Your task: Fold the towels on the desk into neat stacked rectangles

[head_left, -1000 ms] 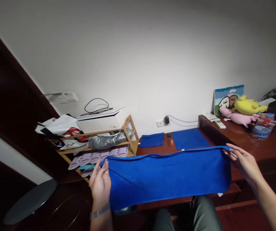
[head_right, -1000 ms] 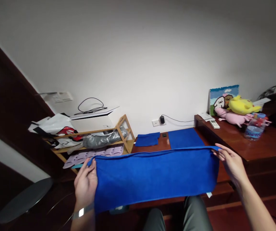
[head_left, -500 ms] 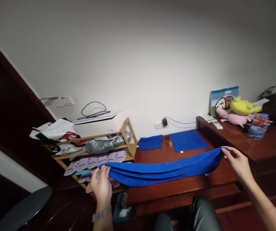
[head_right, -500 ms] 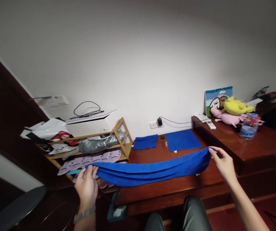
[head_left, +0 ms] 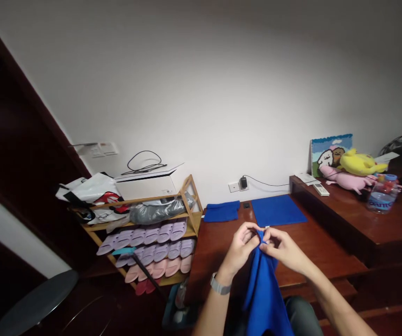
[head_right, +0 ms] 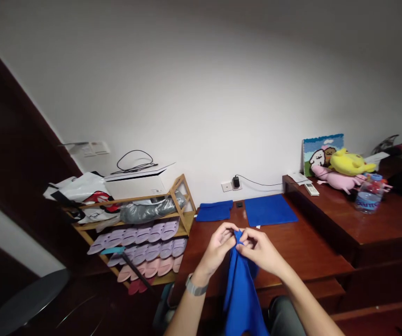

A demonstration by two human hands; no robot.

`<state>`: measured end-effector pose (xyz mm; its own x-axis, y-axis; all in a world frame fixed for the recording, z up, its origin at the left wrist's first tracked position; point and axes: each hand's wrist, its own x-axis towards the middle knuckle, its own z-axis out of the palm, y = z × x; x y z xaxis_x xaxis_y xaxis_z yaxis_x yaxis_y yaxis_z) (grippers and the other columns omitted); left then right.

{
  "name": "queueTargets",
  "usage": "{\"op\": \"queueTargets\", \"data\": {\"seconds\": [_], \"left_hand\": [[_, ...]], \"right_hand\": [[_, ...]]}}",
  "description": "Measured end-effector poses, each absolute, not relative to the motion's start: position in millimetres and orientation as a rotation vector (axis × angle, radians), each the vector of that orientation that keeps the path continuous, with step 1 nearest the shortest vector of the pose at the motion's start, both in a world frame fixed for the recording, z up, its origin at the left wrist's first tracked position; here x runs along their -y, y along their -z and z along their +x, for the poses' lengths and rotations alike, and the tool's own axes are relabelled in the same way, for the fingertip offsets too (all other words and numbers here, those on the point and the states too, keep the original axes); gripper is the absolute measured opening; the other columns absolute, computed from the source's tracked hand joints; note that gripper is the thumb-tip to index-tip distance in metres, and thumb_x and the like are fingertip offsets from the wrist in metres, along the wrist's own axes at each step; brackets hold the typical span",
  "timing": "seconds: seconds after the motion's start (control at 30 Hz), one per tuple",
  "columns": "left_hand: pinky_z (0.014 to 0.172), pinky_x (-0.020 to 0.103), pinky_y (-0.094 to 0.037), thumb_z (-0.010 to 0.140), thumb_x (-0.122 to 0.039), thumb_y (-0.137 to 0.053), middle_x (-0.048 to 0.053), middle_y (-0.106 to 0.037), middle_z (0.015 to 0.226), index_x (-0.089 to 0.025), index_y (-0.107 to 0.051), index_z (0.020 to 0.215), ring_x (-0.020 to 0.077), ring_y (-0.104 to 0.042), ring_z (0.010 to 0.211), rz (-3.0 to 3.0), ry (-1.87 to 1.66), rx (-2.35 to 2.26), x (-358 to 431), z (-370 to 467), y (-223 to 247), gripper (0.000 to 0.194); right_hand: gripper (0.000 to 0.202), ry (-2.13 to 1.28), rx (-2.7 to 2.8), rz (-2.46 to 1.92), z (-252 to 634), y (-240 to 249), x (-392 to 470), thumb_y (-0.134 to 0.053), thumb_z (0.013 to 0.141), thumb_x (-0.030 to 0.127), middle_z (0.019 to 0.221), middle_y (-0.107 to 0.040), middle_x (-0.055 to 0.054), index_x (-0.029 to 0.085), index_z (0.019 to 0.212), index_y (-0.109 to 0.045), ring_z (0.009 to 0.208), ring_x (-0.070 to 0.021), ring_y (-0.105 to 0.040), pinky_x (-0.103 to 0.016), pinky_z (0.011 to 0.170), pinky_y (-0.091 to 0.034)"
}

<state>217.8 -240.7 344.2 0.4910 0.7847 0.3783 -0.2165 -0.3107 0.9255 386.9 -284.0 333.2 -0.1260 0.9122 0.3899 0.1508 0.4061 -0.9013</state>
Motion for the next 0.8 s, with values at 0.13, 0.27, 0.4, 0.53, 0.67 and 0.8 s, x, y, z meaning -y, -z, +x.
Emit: {"op": "queueTargets", "data": {"seconds": [0.13, 0.27, 0.4, 0.53, 0.67, 0.8], "left_hand": [[0.088, 0.035, -0.055, 0.089, -0.047, -0.076, 0.007, -0.065, 0.11, -0.025, -0.059, 0.119, 0.0199, -0.067, 0.095, 1.588, -1.285, -0.723, 252.3, 208.4, -330.8, 0.041], [0.081, 0.035, -0.054, 0.093, -0.045, -0.07, 0.006, -0.062, 0.095, -0.027, -0.066, 0.093, 0.0216, -0.063, 0.087, 1.78, -1.567, -1.031, 278.6, 204.0, -315.7, 0.018], [0.081, 0.035, -0.053, 0.094, -0.047, -0.07, 0.006, -0.064, 0.095, -0.026, -0.068, 0.096, 0.0226, -0.063, 0.089, 1.94, -1.347, -0.934, 292.6, 203.4, -301.0, 0.022], [0.08, 0.032, -0.051, 0.08, -0.055, -0.083, 0.005, -0.063, 0.097, -0.023, -0.066, 0.099, 0.0215, -0.062, 0.089, 1.895, -1.356, -0.792, 283.6, 194.7, -291.1, 0.041], [0.07, 0.026, -0.047, 0.089, -0.044, -0.077, 0.001, -0.061, 0.084, -0.023, -0.062, 0.083, 0.0161, -0.059, 0.076, 1.883, -1.334, -0.826, 277.4, 187.2, -285.9, 0.027], [0.065, 0.025, -0.046, 0.095, -0.043, -0.065, 0.0, -0.061, 0.075, -0.023, -0.059, 0.079, 0.0147, -0.058, 0.069, 1.878, -1.271, -0.872, 279.2, 182.7, -280.8, 0.027]], "right_hand": [[0.037, -0.785, 1.494, -1.0, 384.2, -321.9, 280.7, -0.072, 0.085, 0.057, 0.088, -0.072, -0.005, 0.02, 0.083, -0.071, 0.076, -0.016, -0.066, -0.027, 0.069, -0.055], [0.042, -0.631, 1.382, -1.06, 369.1, -316.8, 288.7, -0.069, 0.086, 0.063, 0.096, -0.075, -0.009, 0.023, 0.09, -0.079, 0.089, -0.0225, -0.072, -0.031, 0.077, -0.06], [0.041, -0.685, 1.329, -1.037, 354.7, -313.9, 299.5, -0.07, 0.087, 0.063, 0.11, -0.077, -0.011, 0.026, 0.1, -0.082, 0.104, -0.0264, -0.072, -0.037, 0.092, -0.061], [0.044, -0.838, 1.388, -1.016, 352.4, -309.1, 317.3, -0.063, 0.093, 0.062, 0.13, -0.073, -0.01, 0.03, 0.12, -0.079, 0.125, -0.028, -0.066, -0.045, 0.111, -0.052], [0.045, -0.888, 1.471, -1.079, 355.6, -303.3, 337.5, -0.057, 0.097, 0.06, 0.141, -0.068, -0.006, 0.033, 0.129, -0.074, 0.137, -0.0281, -0.058, -0.05, 0.121, -0.04], [0.044, -0.826, 1.572, -1.132, 361.5, -297.5, 344.8, -0.053, 0.099, 0.058, 0.139, -0.069, -0.004, 0.035, 0.13, -0.073, 0.134, -0.0275, -0.061, -0.049, 0.119, -0.044]]}}
